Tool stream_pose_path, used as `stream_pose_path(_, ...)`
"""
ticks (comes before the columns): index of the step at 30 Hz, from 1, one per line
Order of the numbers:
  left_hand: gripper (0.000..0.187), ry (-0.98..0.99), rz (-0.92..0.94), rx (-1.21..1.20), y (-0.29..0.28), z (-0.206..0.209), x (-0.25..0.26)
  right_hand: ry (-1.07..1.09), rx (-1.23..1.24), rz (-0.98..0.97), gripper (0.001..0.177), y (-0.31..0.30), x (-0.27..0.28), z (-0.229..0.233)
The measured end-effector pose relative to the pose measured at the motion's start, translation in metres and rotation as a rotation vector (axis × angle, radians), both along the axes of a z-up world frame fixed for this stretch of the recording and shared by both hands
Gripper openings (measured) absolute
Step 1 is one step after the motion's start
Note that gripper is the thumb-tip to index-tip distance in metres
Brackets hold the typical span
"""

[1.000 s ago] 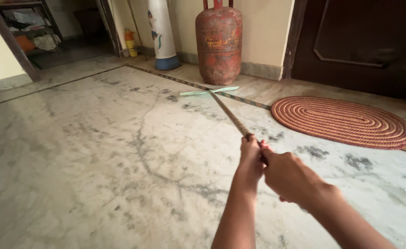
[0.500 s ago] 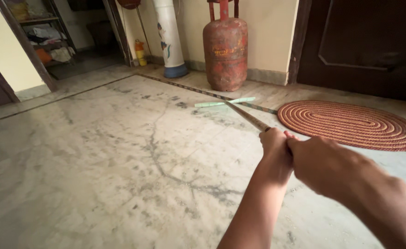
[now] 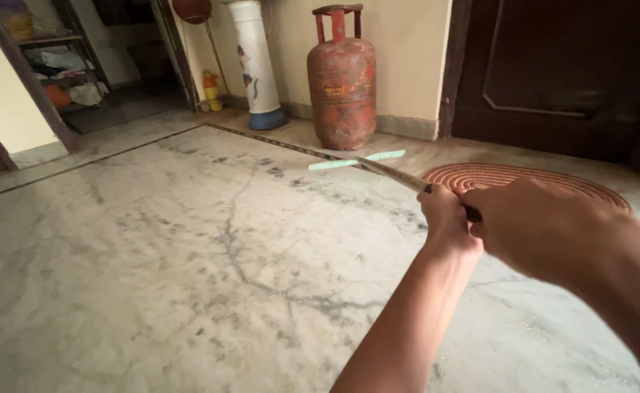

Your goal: The person wipes liquid across a marble floor using a long-handled floor squeegee, pulling and pushing the tool to move the fluid across the surface.

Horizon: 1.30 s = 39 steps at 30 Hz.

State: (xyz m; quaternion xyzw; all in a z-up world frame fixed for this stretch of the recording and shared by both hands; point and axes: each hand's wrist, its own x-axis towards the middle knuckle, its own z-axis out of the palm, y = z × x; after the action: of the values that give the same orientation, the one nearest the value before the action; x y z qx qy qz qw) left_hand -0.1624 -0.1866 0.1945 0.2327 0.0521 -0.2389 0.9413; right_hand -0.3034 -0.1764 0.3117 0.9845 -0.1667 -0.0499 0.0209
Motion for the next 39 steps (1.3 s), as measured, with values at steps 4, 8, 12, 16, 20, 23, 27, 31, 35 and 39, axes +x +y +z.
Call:
stream_pose_path(4,0.034,-0.025,-0.166,0.078,-0.018,-0.027,0.012,0.028,-0.122,0.048,0.025,-0.013,0.003,-0.024)
stream_pose_path(8,0.042,-0.106,-0.273,-0.102,-0.041,-0.07,0.037,0.022,-0.129,0.085,0.025,-0.022,0.005,-0.042)
stream_pose_path(12,0.048,-0.087,-0.366,-0.119,-0.045,-0.093,0.057,-0.088,-0.237,0.231,0.026,-0.038,0.022,-0.068)
stream_pose_path(16,0.045,0.07,-0.351,-0.156,-0.045,-0.101,0.063,-0.117,-0.078,0.233,0.026,-0.051,0.03,-0.083)
stream_pose_path(20,0.041,0.044,-0.314,-0.129,-0.05,-0.111,0.069,-0.002,0.143,0.061,0.036,-0.044,0.038,-0.071)
stream_pose_path(23,0.042,0.072,-0.301,-0.128,-0.053,-0.115,0.071,0.089,0.309,-0.053,0.049,-0.04,0.032,-0.054)
stream_pose_path(27,0.043,0.054,-0.285,-0.102,-0.058,-0.113,0.075,0.092,0.329,-0.003,0.043,-0.045,0.031,-0.042)
stream_pose_path(31,0.037,-0.016,-0.313,-0.123,-0.074,-0.102,0.08,0.101,0.328,-0.02,0.037,-0.064,0.033,-0.031)
stream_pose_path(35,0.035,0.01,-0.223,-0.025,-0.093,-0.088,0.073,0.127,0.333,-0.072,0.038,-0.08,0.034,-0.024)
stream_pose_path(39,0.026,-0.142,-0.13,0.184,-0.111,-0.078,0.061,0.133,0.299,-0.041,0.034,-0.106,0.032,-0.027)
